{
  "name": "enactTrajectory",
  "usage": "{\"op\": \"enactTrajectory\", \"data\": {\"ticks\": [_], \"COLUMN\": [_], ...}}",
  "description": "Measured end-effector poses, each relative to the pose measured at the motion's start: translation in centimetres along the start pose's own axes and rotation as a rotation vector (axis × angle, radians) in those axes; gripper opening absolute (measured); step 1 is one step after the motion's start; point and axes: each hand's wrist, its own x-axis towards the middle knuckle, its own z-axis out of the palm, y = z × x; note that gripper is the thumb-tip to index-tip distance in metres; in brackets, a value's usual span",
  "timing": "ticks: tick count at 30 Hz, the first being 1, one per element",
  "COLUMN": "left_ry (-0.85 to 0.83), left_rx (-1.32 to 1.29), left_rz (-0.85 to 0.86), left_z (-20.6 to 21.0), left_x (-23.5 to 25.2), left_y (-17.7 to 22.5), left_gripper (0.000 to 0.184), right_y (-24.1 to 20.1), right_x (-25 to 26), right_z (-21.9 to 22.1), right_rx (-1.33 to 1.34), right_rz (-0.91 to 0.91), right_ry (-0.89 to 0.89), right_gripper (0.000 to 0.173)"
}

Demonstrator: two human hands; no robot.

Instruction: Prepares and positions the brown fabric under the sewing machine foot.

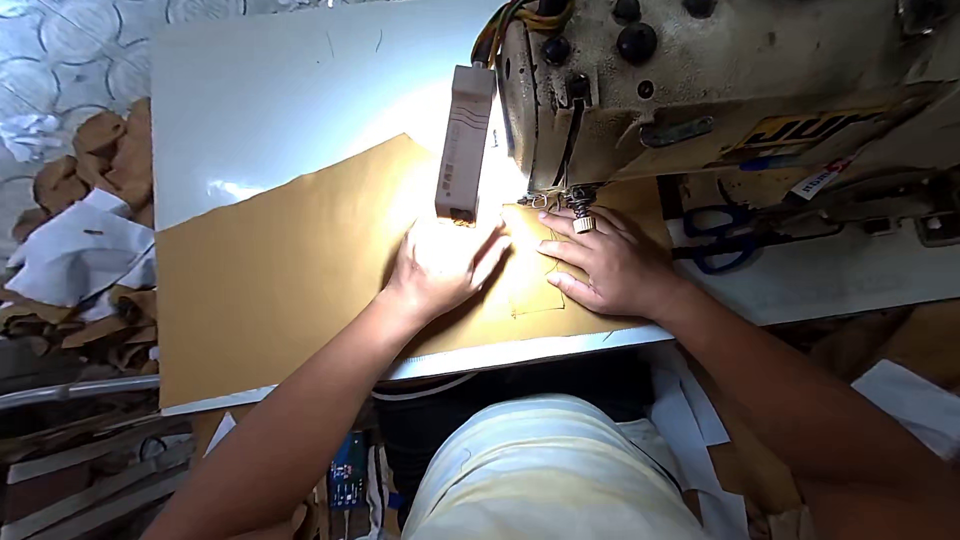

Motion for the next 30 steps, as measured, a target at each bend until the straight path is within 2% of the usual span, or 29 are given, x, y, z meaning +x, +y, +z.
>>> {"op": "enactTrajectory", "data": {"ticks": [2,6,15,21,30], "left_ry": [-0.069,-0.294,-0.248,-0.357,-0.361], "left_rx": [-0.049,-0.088,-0.127,-0.141,-0.139], "left_rz": [0.125,0.153,0.17,0.128,0.086], "left_z": [-0.2,0.5,-0.1,0.0,0.2], "left_x": [-0.5,-0.5,-2.9,-2.2,-2.5], "left_y": [-0.3,-1.2,1.2,0.3,0.4], "left_gripper": [0.037,0.061,0.058,0.077,0.081], "right_y": [0.1,-0.2,-3.1,-3.1,-3.0], "right_x": [-0.1,0.0,-1.7,-2.0,-2.4], "right_z": [0.2,-0.1,-0.9,0.0,0.5], "right_rx": [0.012,-0.009,-0.014,0.048,0.044], "right_rz": [-0.003,0.013,-0.036,-0.005,0.029], "right_ry": [0.017,0.001,-0.022,0.036,0.023], "right_gripper": [0.047,0.048,0.043,0.042,0.053]}}
